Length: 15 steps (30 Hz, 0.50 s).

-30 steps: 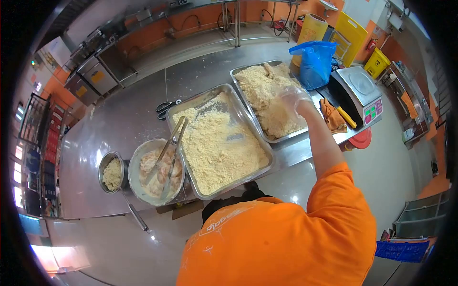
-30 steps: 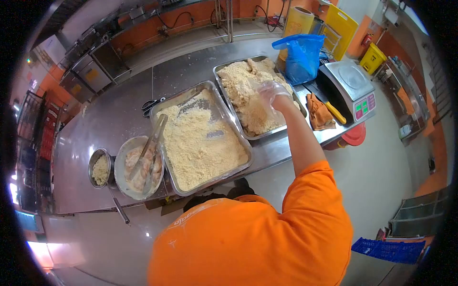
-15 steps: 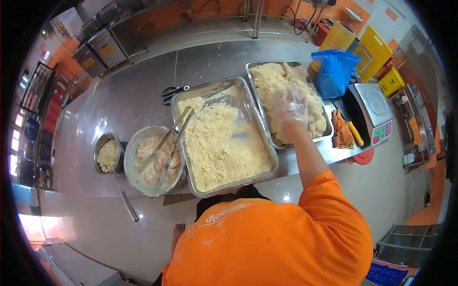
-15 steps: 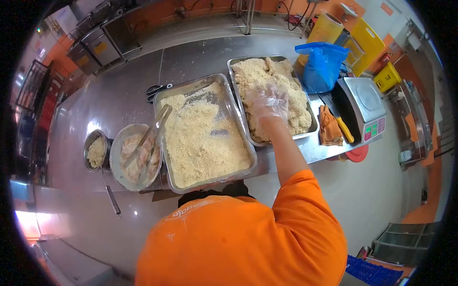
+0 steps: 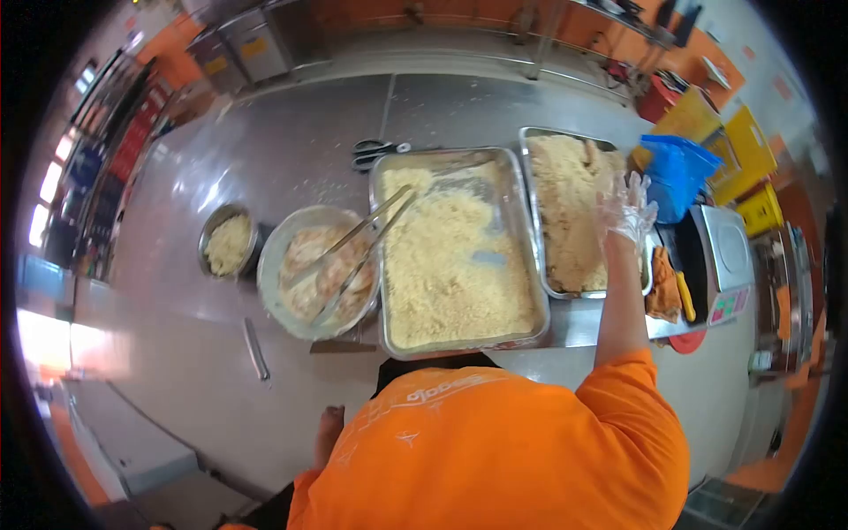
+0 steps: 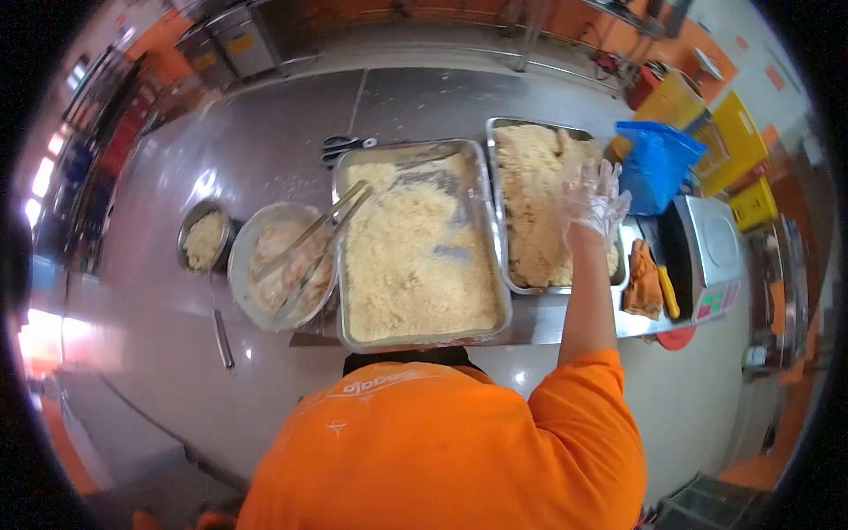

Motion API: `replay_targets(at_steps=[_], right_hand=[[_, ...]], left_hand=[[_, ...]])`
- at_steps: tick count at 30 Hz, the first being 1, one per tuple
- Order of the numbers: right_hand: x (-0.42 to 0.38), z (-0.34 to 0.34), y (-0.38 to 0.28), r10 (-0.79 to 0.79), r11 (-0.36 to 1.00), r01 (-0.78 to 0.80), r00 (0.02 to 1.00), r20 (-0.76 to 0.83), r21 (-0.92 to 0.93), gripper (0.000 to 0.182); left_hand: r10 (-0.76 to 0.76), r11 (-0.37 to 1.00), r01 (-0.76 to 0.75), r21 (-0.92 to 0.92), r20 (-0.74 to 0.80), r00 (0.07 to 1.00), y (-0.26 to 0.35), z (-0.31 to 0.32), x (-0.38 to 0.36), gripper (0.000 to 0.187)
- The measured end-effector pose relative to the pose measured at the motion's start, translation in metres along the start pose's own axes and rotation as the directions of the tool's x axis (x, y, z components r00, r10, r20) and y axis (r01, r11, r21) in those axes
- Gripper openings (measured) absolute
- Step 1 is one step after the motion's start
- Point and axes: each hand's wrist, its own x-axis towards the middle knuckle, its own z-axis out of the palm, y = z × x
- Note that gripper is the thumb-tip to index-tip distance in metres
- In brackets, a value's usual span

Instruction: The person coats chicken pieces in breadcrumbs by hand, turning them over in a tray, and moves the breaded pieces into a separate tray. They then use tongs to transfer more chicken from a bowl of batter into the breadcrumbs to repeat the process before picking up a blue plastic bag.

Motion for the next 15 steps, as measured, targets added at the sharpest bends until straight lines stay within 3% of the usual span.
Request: replay_targets(at_steps=[2,3,4,5,7,8,9,10,12,14,15], right_hand=[[-0.009,-0.039,-0.024,-0.136,0.990,0.139,0.987,0.087,-0.023,0.054],[-0.014,-0.046,-0.043,-0.136,0.941,0.026,0.942,0.307,0.337,0.052],[-0.018,-0.054,-0.065,-0.206,0.773,-0.171,0.843,0.497,0.611,0.050],[-0.022,-0.061,-0.089,-0.339,0.520,-0.410,0.706,0.622,0.749,0.048],[-0.037,-0.057,-0.134,-0.552,0.564,-0.098,0.694,0.463,0.820,0.043],[-0.042,-0.055,-0.156,-0.667,0.678,0.304,0.638,0.386,0.669,0.041],[-0.048,-0.056,-0.177,-0.767,0.641,0.655,0.568,0.300,0.399,0.040],[-0.046,-0.061,-0.199,-0.815,0.542,0.805,0.434,0.383,0.242,0.041],[-0.053,-0.060,-0.225,-0.897,0.352,0.926,0.291,0.334,0.138,0.042],[-0.080,-0.034,-0.233,-0.970,0.244,0.941,0.241,0.041,0.234,0.041],[-0.090,-0.020,-0.234,-0.977,0.208,0.888,0.209,0.042,0.411,0.044]], left_hand=[[-0.038,0.999,0.038,0.005,-0.049,0.998,0.057,-0.034,-0.023,0.044],[-0.018,1.000,0.017,-0.026,-0.057,0.998,0.070,-0.043,-0.025,0.042],[0.007,0.998,-0.011,-0.055,-0.069,0.998,0.078,-0.049,-0.024,0.040],[0.026,0.998,-0.030,-0.058,-0.075,0.997,0.083,-0.051,-0.020,0.040],[0.050,0.995,-0.058,-0.081,-0.098,0.994,0.086,-0.047,-0.018,0.039],[0.058,0.994,-0.066,-0.090,-0.090,0.994,0.089,-0.044,-0.019,0.039],[0.065,0.992,-0.074,-0.101,-0.082,0.994,0.091,-0.041,-0.020,0.038],[0.076,0.991,-0.084,-0.109,-0.075,0.994,0.092,-0.037,-0.023,0.038],[0.036,0.993,-0.042,-0.114,-0.052,0.998,0.095,-0.033,-0.031,0.038],[0.007,0.990,-0.011,-0.138,-0.024,1.000,0.090,-0.025,-0.040,0.038],[0.000,0.987,-0.003,-0.161,-0.014,1.000,0.084,-0.022,-0.042,0.039]])
